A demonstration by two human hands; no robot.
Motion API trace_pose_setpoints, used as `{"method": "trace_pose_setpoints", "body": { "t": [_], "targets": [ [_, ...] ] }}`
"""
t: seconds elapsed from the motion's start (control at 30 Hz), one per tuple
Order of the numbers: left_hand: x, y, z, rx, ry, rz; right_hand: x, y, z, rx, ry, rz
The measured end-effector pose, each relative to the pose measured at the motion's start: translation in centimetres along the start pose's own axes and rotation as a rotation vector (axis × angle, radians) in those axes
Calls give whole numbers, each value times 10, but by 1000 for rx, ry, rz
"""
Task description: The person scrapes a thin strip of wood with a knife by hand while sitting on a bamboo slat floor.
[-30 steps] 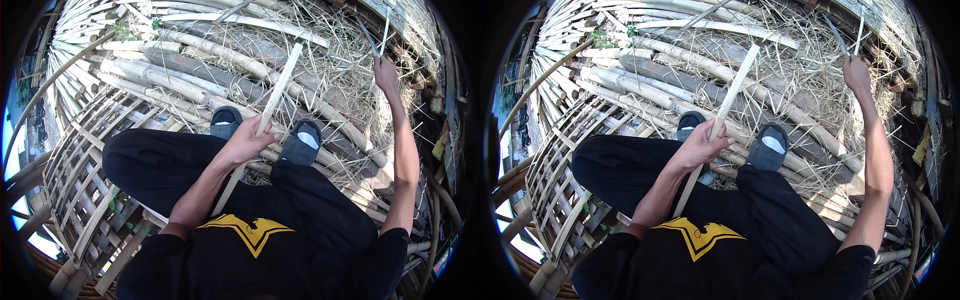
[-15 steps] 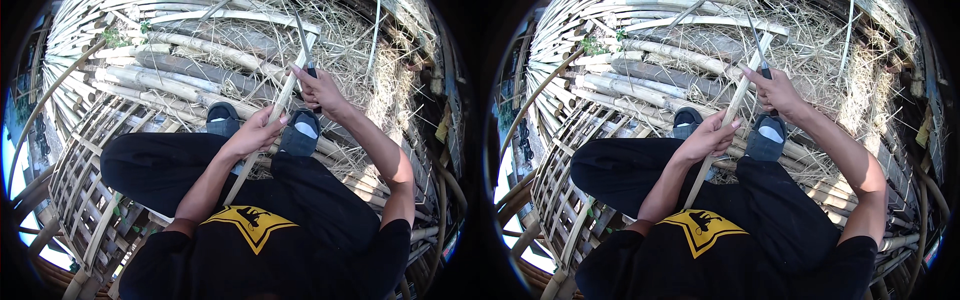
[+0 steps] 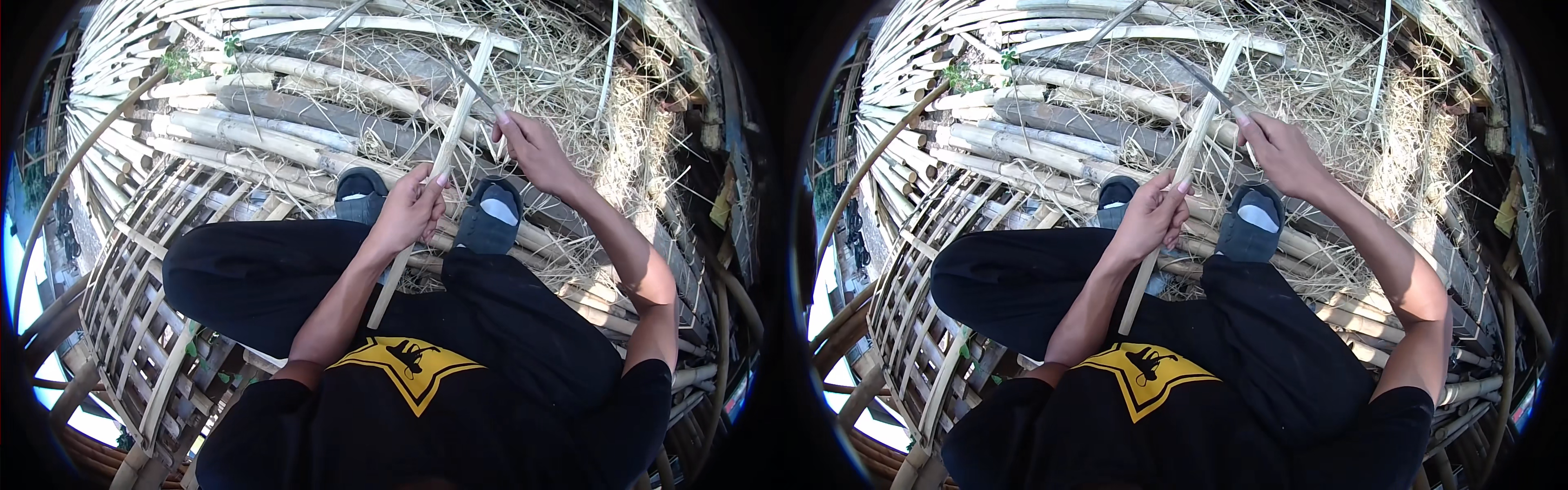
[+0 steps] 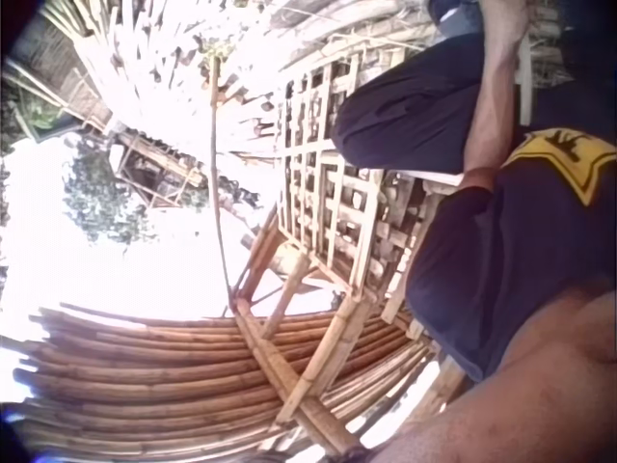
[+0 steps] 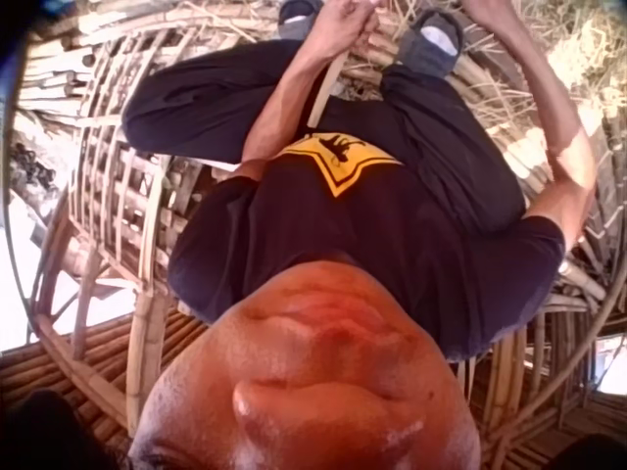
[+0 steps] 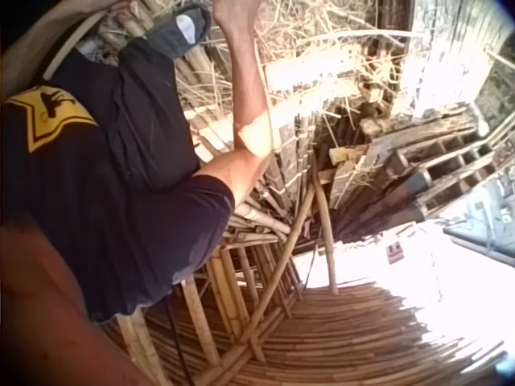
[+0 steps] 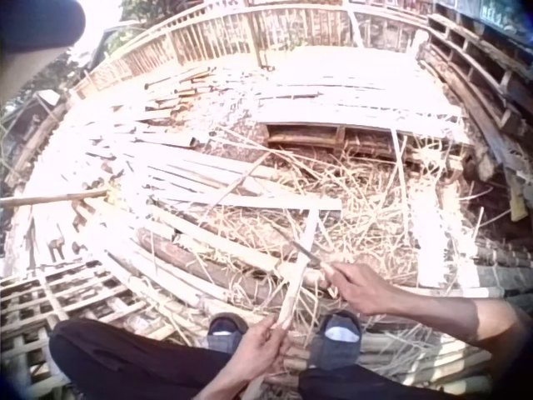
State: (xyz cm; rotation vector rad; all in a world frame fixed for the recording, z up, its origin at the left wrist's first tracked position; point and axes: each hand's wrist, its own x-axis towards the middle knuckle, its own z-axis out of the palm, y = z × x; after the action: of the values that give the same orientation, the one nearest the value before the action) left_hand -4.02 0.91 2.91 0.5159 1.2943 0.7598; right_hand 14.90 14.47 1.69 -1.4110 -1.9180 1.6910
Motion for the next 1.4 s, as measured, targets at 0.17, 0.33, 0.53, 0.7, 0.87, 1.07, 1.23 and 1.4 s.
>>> {"method": "trace_pose_setpoints", "body": {
  "t": [0.17, 0.33, 0.53, 0.7, 0.87, 1.07, 1.23, 1.4],
  "targets": [
    [1, -2, -3, 47, 4, 18, -18, -10, 8, -509, -173, -220],
    [2, -7, -3, 67, -21, 22, -20, 1, 15, -533, -197, -221],
    [-4, -7, 1, 438, 132, 199, -21, 4, 16, -594, -102, -293],
    [-6, -3, 4, 646, 198, 289, -9, 19, 7, -701, -53, -408],
    [-15, -3, 3, 605, 181, 277, 34, 70, -39, -555, 211, -112],
    [-13, 1, 1, 137, 41, 137, 9, 62, -192, -557, 768, -36],
    [-14, 11, -2, -172, -138, 11, -3, 27, -78, -297, 307, -143],
    [-11, 12, -2, -254, -121, 11, -29, 6, -9, -460, -119, -258]
  ]
}}
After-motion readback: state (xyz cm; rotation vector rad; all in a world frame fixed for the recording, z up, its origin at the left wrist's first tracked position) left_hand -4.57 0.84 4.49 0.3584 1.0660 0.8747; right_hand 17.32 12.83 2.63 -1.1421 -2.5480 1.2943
